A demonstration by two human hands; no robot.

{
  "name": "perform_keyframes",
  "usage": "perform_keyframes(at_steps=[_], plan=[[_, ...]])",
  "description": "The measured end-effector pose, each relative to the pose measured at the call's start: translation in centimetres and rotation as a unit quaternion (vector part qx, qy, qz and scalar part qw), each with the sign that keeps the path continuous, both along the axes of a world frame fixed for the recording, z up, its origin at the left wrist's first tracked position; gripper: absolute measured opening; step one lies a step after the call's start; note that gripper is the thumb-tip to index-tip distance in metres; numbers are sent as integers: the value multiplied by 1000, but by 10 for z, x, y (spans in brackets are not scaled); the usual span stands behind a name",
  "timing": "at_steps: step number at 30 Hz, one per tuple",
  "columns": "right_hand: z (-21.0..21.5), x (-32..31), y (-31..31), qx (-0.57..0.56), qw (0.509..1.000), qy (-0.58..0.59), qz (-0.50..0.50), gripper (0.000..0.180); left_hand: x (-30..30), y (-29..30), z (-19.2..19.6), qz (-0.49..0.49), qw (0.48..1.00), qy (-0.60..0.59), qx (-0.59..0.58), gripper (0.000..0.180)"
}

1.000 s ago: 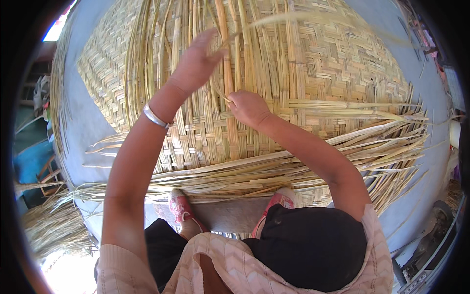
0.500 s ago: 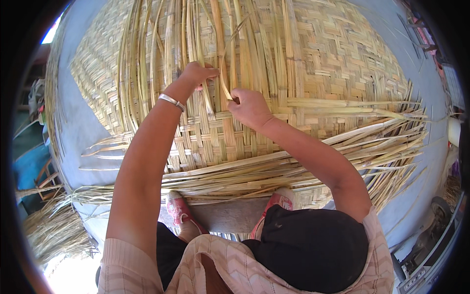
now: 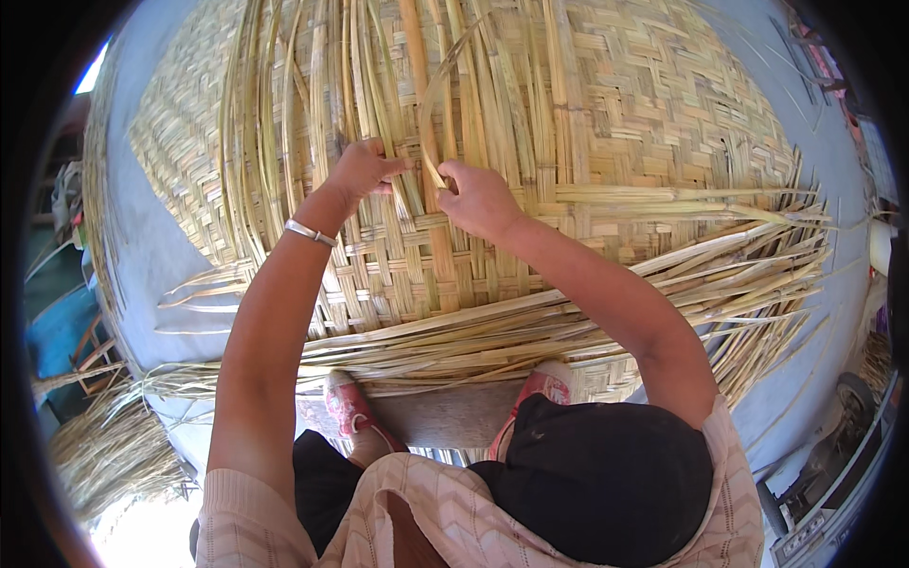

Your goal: The person weaves a large flat basket by hand, interlacing long dried palm strips in an over-under pattern. They repeatedly pull new strips through the weave and press them down to tighten the structure.

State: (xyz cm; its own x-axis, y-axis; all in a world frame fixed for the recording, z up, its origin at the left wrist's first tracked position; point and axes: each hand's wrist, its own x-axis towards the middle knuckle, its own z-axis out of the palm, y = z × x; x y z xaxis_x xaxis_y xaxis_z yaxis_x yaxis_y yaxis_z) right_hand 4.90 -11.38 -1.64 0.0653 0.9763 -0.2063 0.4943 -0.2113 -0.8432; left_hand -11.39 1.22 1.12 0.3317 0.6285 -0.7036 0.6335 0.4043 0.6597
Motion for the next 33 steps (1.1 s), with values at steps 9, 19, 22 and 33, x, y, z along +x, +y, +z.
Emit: perform_keyframes(at_steps=[9, 19, 22, 33], plan=[[4, 2, 11, -24, 986, -46, 159, 25, -23, -10, 2, 78, 973, -197, -95, 30], [-2, 4, 14, -46, 975, -73, 206, 31, -38, -83, -13, 338, 928, -110, 112, 29], [-7, 4, -1, 62, 980, -95, 163, 33, -31, -98, -23, 384, 905, -54, 174, 30], [-11, -10, -44, 157, 887, -356, 249, 28, -69, -101, 18, 388, 885, -222, 133, 33]])
